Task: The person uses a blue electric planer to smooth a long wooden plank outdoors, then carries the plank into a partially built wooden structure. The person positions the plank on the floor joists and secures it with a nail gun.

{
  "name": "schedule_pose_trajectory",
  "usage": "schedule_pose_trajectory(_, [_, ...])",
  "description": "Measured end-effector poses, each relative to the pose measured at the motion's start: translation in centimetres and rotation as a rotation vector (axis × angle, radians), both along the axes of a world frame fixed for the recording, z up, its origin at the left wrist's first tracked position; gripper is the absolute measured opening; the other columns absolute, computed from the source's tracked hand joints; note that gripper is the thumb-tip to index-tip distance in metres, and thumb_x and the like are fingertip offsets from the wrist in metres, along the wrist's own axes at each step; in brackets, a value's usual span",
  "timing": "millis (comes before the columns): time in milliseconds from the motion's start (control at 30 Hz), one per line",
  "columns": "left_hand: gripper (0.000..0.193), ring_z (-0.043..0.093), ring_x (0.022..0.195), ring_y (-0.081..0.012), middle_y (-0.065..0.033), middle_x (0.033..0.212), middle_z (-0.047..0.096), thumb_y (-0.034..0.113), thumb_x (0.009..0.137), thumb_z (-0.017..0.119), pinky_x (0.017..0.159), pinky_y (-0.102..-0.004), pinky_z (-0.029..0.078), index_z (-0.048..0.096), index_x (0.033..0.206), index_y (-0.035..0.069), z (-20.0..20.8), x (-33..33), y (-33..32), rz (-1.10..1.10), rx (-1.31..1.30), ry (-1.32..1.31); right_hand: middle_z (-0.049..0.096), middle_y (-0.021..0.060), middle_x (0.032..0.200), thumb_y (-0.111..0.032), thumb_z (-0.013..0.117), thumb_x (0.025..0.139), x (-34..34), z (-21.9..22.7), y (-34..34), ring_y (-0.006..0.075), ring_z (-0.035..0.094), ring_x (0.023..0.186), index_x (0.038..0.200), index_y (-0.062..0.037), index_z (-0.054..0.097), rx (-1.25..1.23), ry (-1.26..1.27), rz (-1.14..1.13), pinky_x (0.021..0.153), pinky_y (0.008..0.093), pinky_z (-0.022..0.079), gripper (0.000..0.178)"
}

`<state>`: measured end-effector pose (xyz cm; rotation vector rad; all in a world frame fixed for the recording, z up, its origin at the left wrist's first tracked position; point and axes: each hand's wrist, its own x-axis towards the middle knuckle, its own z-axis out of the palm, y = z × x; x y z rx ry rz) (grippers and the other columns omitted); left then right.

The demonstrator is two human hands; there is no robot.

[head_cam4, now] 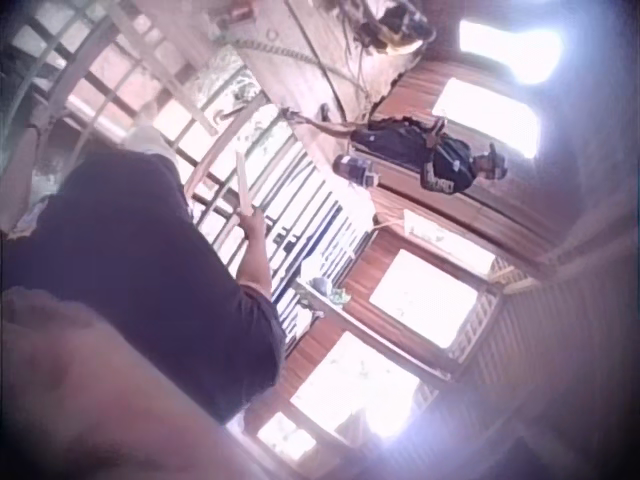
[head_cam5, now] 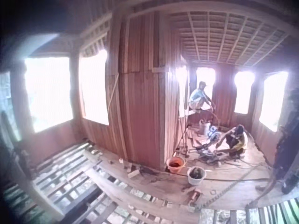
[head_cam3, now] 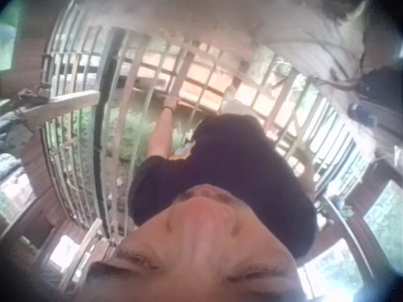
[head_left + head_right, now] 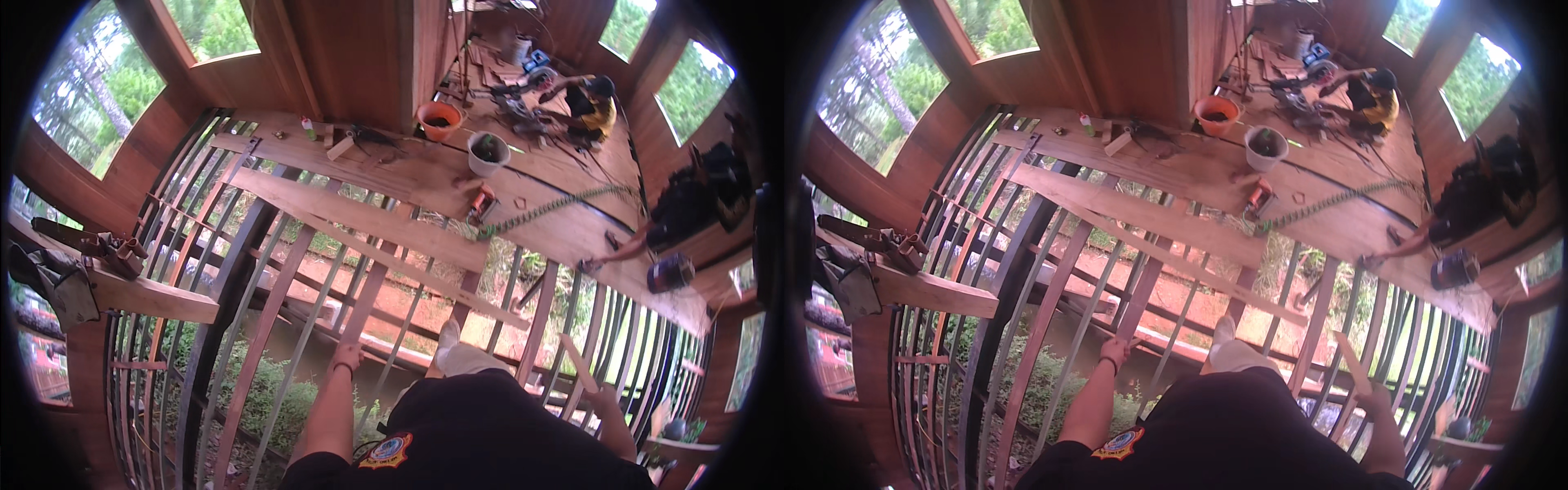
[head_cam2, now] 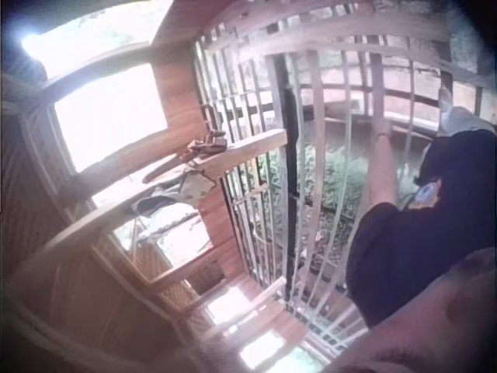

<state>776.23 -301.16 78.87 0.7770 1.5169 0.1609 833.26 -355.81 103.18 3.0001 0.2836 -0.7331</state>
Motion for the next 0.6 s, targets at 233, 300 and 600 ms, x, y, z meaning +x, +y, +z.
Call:
schedule_pose_trajectory(233, [0.016, 0.068, 0.069, -0.0187, -0.0075, 0.078, 0.068, 0.016, 0.090, 0.062, 0.056, -0.0309, 0.051, 0.067, 0.098, 0.004, -1.8, 0.0, -2.6, 0.146, -0.217, 0.199, 0.066, 0.0107, 0.084, -0.024, 0.077, 0.080, 21.0, 7.8, 22.5, 0.0220, 0.061, 0.073, 0.107, 0.0075, 0.065, 0.503, -0.084, -0.169, 0.067, 0.0374, 0.049, 0.044])
schedule_pose_trajectory(300, [0.018, 0.069, 0.073, -0.0195, -0.0085, 0.084, 0.070, 0.018, 0.090, 0.061, 0.057, -0.0324, 0.052, 0.067, 0.101, 0.004, -1.8, 4.9, -1.4, 0.053, -0.237, 0.185, 0.063, 0.0061, 0.085, -0.021, 0.074, 0.085, 25.3, 7.9, 27.7, 0.0167, 0.056, 0.070, 0.116, 0.0046, 0.062, 0.743, -0.113, -0.109, 0.062, 0.0339, 0.045, 0.042])
schedule_pose_trajectory(600, [0.029, 0.071, 0.098, -0.0288, -0.0132, 0.106, 0.073, 0.023, 0.090, 0.060, 0.081, -0.0425, 0.056, 0.070, 0.113, 0.008, -3.9, 7.2, 17.2, -0.647, 0.057, 0.343, 0.062, 0.0040, 0.082, -0.020, 0.079, 0.080, 19.2, -1.8, 66.2, 0.0119, 0.056, 0.066, 0.137, -0.0023, 0.057, 0.540, 0.263, 0.396, 0.054, 0.0299, 0.043, 0.064])
